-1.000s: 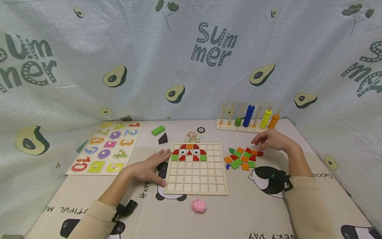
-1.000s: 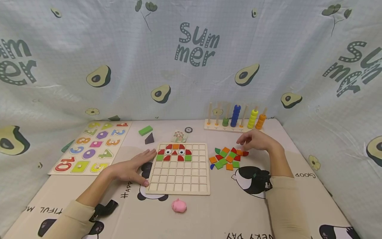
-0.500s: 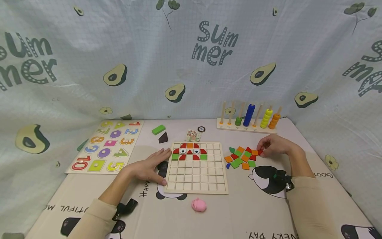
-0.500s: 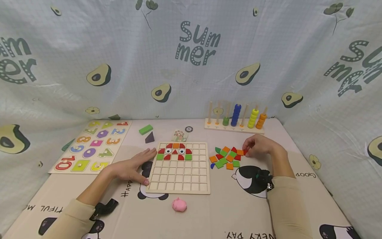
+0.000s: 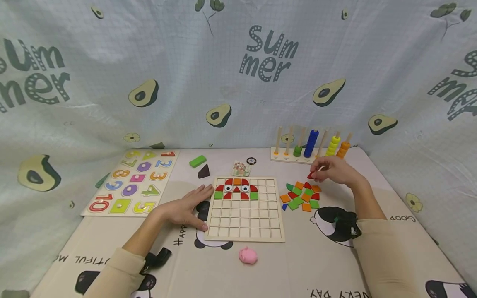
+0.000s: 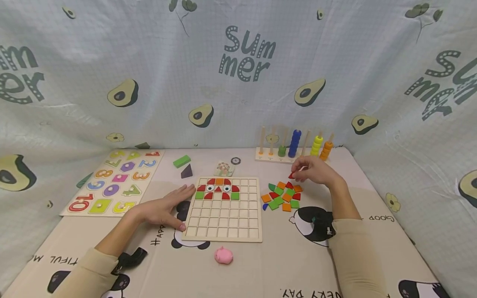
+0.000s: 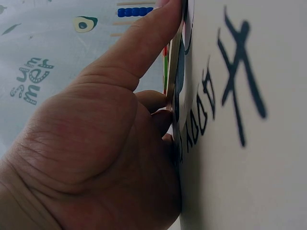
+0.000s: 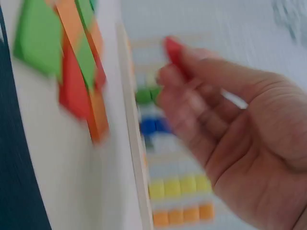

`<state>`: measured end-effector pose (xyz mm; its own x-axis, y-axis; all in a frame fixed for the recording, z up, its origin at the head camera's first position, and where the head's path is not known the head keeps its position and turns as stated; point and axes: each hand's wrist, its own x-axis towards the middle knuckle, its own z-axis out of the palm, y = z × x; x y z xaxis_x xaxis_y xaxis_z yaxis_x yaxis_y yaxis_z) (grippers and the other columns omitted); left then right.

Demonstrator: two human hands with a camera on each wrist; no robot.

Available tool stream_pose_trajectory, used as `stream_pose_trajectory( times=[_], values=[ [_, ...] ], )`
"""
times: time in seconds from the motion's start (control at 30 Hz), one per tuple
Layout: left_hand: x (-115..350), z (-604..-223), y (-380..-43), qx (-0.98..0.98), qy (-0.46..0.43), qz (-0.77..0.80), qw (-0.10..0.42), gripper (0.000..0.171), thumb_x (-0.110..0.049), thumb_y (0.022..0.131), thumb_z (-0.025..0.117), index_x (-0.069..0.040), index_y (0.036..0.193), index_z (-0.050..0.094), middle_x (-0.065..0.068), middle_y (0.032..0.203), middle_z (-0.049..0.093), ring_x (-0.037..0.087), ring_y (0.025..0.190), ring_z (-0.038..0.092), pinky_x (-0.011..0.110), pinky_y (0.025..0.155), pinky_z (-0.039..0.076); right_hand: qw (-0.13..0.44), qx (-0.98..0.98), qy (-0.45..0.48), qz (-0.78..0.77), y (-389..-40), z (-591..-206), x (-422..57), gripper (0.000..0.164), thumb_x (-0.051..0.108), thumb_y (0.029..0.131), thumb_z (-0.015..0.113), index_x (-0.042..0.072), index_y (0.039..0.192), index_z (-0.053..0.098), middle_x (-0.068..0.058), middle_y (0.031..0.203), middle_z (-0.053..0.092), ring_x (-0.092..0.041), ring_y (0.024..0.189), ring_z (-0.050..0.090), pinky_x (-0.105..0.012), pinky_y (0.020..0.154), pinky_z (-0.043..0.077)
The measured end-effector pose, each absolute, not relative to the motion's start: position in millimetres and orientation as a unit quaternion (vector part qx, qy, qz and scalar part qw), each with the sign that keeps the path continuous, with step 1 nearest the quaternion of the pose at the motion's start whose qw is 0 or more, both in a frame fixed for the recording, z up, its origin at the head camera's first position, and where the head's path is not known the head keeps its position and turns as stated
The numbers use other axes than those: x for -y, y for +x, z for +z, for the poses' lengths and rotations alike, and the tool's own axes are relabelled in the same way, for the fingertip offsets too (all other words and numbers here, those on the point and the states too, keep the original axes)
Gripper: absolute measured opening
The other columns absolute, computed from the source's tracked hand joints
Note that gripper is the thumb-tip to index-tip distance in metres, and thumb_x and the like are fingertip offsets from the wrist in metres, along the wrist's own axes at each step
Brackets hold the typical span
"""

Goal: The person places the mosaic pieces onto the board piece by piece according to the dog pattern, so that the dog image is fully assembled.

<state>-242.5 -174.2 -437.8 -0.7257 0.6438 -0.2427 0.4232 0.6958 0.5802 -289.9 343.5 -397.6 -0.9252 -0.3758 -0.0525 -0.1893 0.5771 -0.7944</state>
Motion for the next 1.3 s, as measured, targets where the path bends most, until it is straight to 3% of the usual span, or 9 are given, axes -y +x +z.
stream_pose_trajectory(
  times=[0.2,0.5,0.73,0.97,1.3],
  values=[
    [173.6,-437.2,-242.4,-0.893,0.304,0.25,0.218,0.117,-0.06,0.067,0.078,-0.024,0.156,0.011,-0.009,0.161,0.001,0.02,0.148,-0.006,0.051,0.118,0.003,0.094,-0.842,-0.236,-0.475,-295.7,-393.8,-280.0,0.013,0.014,0.089,0.069,0.007,0.1,0.069,-0.015,0.094,0.07,-0.039,0.084,0.065,-0.035,0.075,0.058],
    [172.5,-437.2,-243.2,-0.894,0.307,0.243,0.216,0.117,-0.06,0.067,0.078,-0.024,0.156,0.011,-0.01,0.161,0.001,0.018,0.148,-0.006,0.049,0.118,0.002,0.123,-0.824,-0.309,-0.459,-299.7,-396.1,-174.7,0.013,0.011,0.087,0.07,0.008,0.099,0.074,-0.004,0.09,0.072,-0.023,0.077,0.066,-0.045,0.072,0.056],
    [173.7,-437.6,-244.1,-0.891,0.311,0.247,0.219,0.117,-0.061,0.067,0.078,-0.025,0.156,0.011,-0.01,0.161,0.001,0.017,0.147,-0.007,0.051,0.118,0.001,0.141,-0.843,-0.317,-0.41,-288.4,-406.7,-107.6,0.006,0.01,0.083,0.075,0.012,0.089,0.076,0.005,0.08,0.071,-0.012,0.071,0.064,-0.027,0.066,0.054],
    [173.7,-435.6,-243.3,-0.891,0.314,0.245,0.219,0.116,-0.06,0.068,0.077,-0.023,0.156,0.011,-0.008,0.161,0.002,0.018,0.148,-0.007,0.051,0.118,0.002,0.121,-0.845,-0.384,-0.351,-282.0,-412.8,-75.6,0.006,0.005,0.08,0.075,0.008,0.085,0.077,0.006,0.075,0.072,-0.003,0.066,0.061,-0.021,0.06,0.051],
    [175.6,-434.6,-241.9,-0.889,0.318,0.249,0.214,0.116,-0.059,0.069,0.078,-0.021,0.156,0.011,-0.006,0.162,0.002,0.019,0.148,-0.007,0.051,0.117,0.002,0.137,-0.849,-0.406,-0.309,-280.0,-413.3,-66.5,0.011,0.008,0.08,0.077,0.009,0.091,0.077,0.006,0.079,0.071,-0.001,0.07,0.062,-0.018,0.065,0.052]
  ],
)
